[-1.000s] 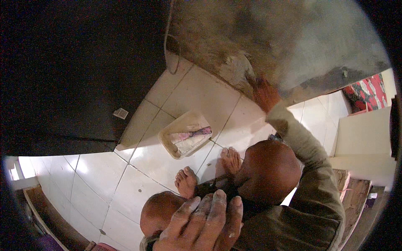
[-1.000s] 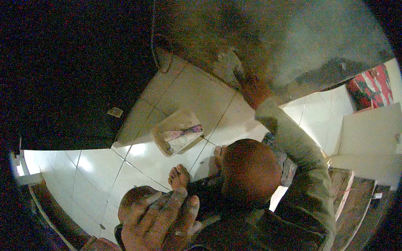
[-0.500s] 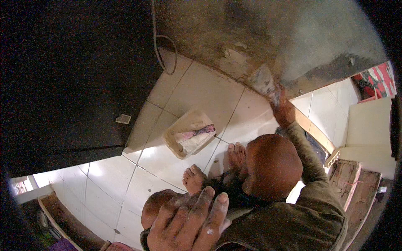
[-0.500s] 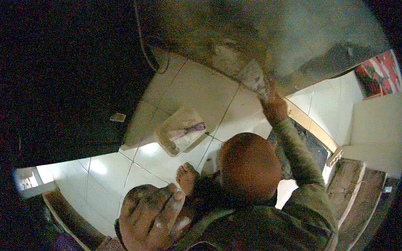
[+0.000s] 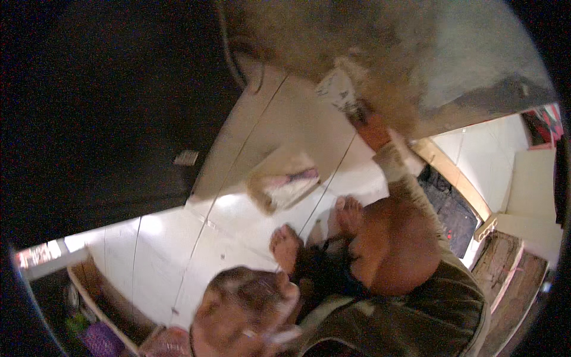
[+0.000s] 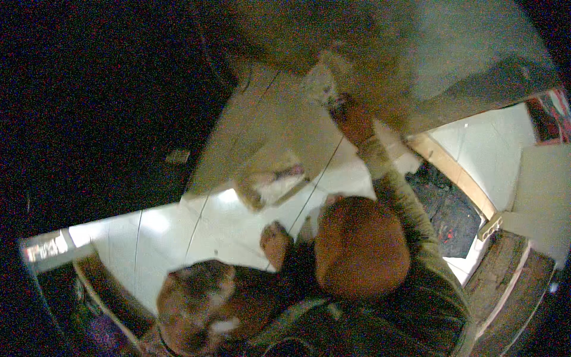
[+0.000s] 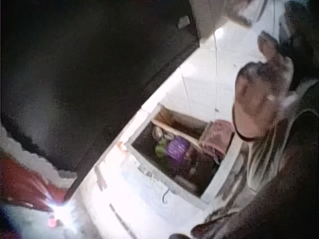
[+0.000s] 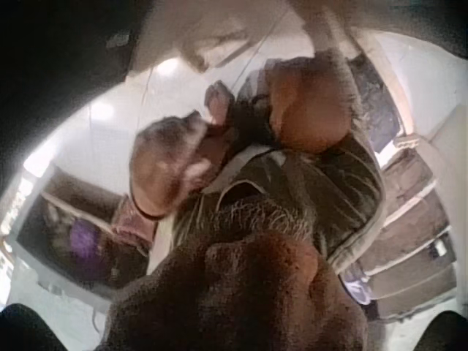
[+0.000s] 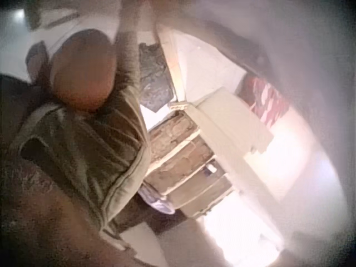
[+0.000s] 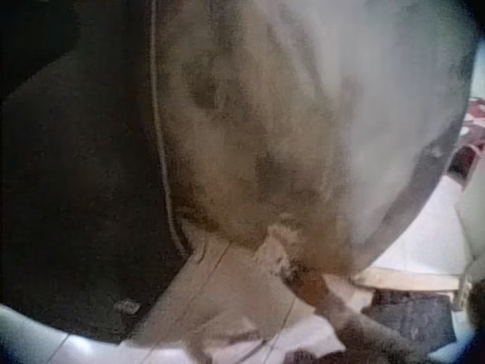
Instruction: The person retrieves a black plastic bag and a white container, fills the container with water at a sink, and mixes a white powder from the bag into the water. They then sit on the floor and use a spatula to apply the resulting paste to a damaged section of the wall.
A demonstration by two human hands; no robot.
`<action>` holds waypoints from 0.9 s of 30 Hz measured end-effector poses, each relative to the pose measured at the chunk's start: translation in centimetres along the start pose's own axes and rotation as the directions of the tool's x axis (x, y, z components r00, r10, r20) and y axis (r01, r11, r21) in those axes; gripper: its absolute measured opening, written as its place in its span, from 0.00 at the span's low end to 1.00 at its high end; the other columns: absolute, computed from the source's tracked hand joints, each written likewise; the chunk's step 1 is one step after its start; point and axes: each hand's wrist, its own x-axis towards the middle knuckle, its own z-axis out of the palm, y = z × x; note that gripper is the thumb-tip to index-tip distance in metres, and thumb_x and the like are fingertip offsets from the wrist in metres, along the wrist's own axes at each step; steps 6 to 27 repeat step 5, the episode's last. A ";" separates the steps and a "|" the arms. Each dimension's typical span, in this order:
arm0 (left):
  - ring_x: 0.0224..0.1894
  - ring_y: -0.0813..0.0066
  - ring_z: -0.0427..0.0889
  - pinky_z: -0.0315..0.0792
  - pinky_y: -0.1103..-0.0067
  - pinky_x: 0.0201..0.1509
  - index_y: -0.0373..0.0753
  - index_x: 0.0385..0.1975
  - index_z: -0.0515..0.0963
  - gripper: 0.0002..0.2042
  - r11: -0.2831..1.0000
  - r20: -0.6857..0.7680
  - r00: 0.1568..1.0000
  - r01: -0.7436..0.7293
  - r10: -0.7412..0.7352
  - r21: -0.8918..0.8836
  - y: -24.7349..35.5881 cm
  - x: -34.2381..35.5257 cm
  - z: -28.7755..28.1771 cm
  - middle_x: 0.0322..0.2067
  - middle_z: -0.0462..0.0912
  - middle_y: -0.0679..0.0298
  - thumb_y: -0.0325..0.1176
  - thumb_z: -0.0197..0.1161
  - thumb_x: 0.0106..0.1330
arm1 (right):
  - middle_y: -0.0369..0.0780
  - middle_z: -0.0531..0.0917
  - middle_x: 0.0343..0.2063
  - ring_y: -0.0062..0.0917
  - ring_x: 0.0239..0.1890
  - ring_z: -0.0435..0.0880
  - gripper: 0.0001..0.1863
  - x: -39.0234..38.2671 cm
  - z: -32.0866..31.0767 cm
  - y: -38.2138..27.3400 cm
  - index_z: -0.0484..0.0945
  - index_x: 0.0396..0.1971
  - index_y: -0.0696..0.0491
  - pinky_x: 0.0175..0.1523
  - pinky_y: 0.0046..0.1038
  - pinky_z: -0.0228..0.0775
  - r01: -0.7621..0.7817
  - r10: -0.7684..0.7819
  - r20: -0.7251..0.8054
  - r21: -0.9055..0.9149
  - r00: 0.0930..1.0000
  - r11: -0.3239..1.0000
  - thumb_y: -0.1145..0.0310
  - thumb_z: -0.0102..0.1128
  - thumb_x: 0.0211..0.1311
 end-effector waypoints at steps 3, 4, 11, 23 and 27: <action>0.41 0.54 0.77 0.68 0.67 0.47 0.30 0.42 0.75 0.23 0.905 -0.082 0.934 0.313 -0.349 -0.289 -2.1 -1.6 -0.5 0.38 0.78 0.48 0.46 0.50 0.60 | 0.49 0.80 0.34 0.36 0.28 0.81 0.26 -2.8 -5.1 -1.8 0.68 0.49 0.52 0.37 0.42 0.73 -0.329 0.204 0.365 0.324 0.908 0.887 0.55 0.60 0.53; 0.42 0.54 0.76 0.67 0.67 0.49 0.27 0.41 0.75 0.23 0.841 -0.186 0.855 0.395 -0.484 -0.369 -3.7 -0.8 0.3 0.39 0.78 0.48 0.45 0.44 0.63 | 0.47 0.81 0.35 0.36 0.28 0.81 0.28 -3.4 -5.8 -1.8 0.67 0.51 0.50 0.35 0.42 0.74 -0.378 0.213 0.424 0.356 0.880 0.855 0.55 0.61 0.52; 0.42 0.54 0.76 0.67 0.67 0.49 0.27 0.41 0.75 0.23 0.833 -0.180 0.848 0.410 -0.498 -0.371 -3.9 -1.0 0.5 0.39 0.78 0.48 0.45 0.44 0.63 | 0.47 0.81 0.35 0.36 0.28 0.81 0.28 -3.6 -5.1 -1.9 0.67 0.51 0.50 0.35 0.42 0.74 -0.383 0.209 0.439 0.356 0.874 0.852 0.55 0.61 0.52; 0.42 0.54 0.76 0.67 0.67 0.49 0.27 0.41 0.75 0.23 0.833 -0.180 0.848 0.410 -0.498 -0.371 -3.9 -1.0 0.5 0.39 0.78 0.48 0.45 0.44 0.63 | 0.47 0.81 0.35 0.36 0.28 0.81 0.28 -3.6 -5.1 -1.9 0.67 0.51 0.50 0.35 0.42 0.74 -0.383 0.209 0.439 0.356 0.874 0.852 0.55 0.61 0.52; 0.42 0.54 0.76 0.67 0.67 0.49 0.27 0.41 0.75 0.23 0.833 -0.180 0.848 0.410 -0.498 -0.371 -3.9 -1.0 0.5 0.39 0.78 0.48 0.45 0.44 0.63 | 0.47 0.81 0.35 0.36 0.28 0.81 0.28 -3.6 -5.1 -1.9 0.67 0.51 0.50 0.35 0.42 0.74 -0.383 0.209 0.439 0.356 0.874 0.852 0.55 0.61 0.52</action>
